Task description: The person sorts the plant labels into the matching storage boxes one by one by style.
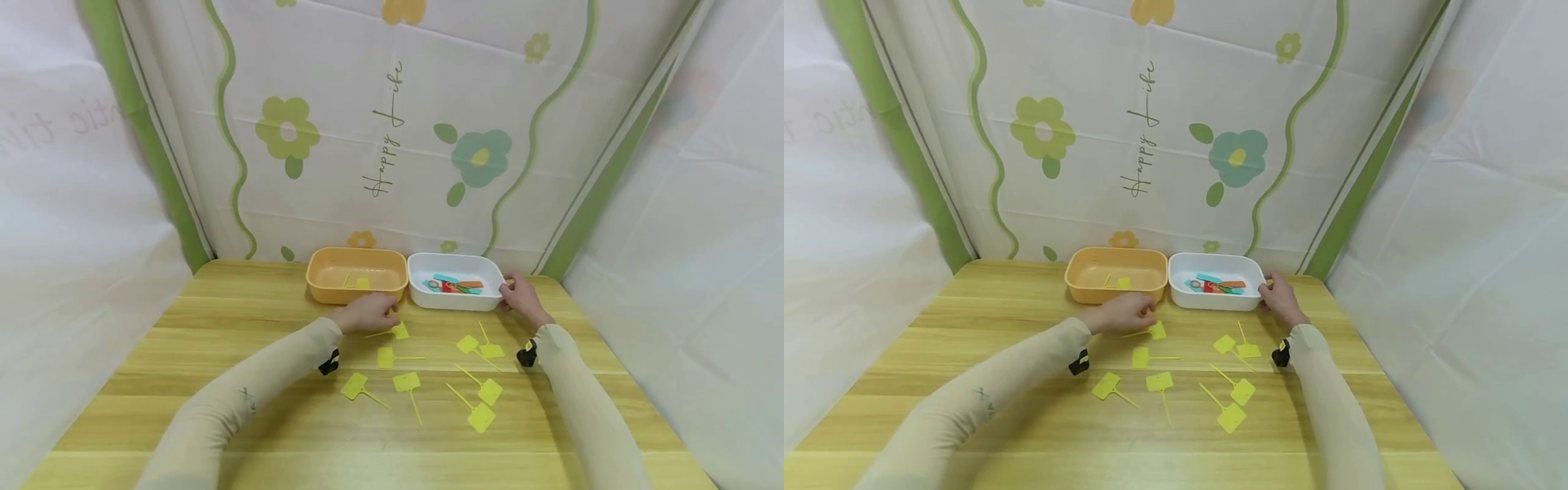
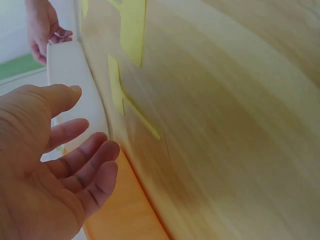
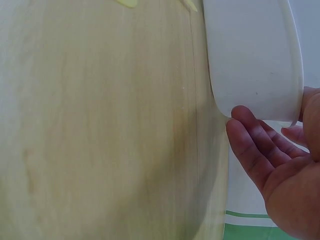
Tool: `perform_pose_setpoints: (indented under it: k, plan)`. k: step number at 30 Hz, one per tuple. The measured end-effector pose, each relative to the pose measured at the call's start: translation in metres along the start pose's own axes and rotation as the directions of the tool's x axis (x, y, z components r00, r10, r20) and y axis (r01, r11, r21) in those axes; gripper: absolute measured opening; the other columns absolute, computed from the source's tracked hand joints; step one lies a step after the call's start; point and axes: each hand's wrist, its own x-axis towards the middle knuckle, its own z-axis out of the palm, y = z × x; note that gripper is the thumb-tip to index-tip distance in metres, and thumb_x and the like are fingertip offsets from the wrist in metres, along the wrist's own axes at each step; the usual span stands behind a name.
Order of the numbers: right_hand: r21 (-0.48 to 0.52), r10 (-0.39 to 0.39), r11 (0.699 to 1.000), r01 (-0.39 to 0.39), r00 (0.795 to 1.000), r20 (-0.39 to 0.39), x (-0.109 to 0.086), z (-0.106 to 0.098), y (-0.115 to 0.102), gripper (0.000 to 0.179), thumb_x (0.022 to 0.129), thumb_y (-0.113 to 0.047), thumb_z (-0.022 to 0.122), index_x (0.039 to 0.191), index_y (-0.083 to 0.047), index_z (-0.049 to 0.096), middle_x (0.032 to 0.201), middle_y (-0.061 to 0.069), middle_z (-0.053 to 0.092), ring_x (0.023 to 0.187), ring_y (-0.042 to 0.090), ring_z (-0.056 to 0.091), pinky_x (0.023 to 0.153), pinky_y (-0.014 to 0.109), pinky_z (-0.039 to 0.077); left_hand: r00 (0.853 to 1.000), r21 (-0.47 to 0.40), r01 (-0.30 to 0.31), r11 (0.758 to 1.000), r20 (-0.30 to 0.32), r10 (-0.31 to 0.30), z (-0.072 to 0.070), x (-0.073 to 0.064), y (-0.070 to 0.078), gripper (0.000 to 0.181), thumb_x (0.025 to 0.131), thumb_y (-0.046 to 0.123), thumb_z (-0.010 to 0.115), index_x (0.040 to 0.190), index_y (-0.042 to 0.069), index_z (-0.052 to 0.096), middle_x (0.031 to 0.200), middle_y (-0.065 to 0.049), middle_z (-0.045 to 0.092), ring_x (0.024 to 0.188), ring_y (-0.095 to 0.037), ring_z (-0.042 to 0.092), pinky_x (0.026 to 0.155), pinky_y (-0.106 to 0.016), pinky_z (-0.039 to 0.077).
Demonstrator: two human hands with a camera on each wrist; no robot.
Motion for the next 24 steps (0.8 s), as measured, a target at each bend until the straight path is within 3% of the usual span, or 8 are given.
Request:
perform_pose_setpoints:
  k: [6, 16, 24]
  plan:
    - [-0.002, 0.04, 0.999, -0.04, 0.999, -0.003, 0.001, 0.001, 0.0, 0.045, 0.098, -0.014, 0.042, 0.137, 0.009, 0.036, 0.1, 0.033, 0.063, 0.08, 0.041, 0.07, 0.066, 0.044, 0.061, 0.999, 0.023, 0.017, 1.0, 0.043, -0.018, 0.008, 0.005, 0.005, 0.038, 0.094, 0.033, 0.064, 0.12, 0.006, 0.063, 0.103, -0.006, 0.063, 0.084, -0.013, 0.054, 0.079, -0.031, 0.05]
    - [0.0, 0.046, 0.999, -0.046, 0.999, -0.002, -0.002, 0.001, -0.005, 0.044, 0.098, -0.012, 0.043, 0.136, 0.01, 0.037, 0.1, 0.033, 0.062, 0.081, 0.043, 0.069, 0.067, 0.046, 0.06, 0.991, 0.08, 0.095, 0.992, 0.084, -0.101, 0.017, 0.003, 0.01, 0.044, 0.088, 0.049, 0.068, 0.11, 0.011, 0.064, 0.099, -0.002, 0.053, 0.092, -0.018, 0.048, 0.082, -0.033, 0.045]
    - [0.002, 0.047, 0.999, -0.047, 0.999, -0.003, -0.001, 0.0, -0.005, 0.044, 0.099, -0.012, 0.042, 0.137, 0.009, 0.036, 0.099, 0.031, 0.063, 0.081, 0.043, 0.069, 0.067, 0.045, 0.06, 0.991, 0.088, 0.11, 0.99, 0.072, -0.117, 0.018, 0.003, 0.012, 0.042, 0.087, 0.046, 0.07, 0.109, 0.01, 0.064, 0.098, -0.002, 0.052, 0.093, -0.019, 0.046, 0.082, -0.033, 0.043]
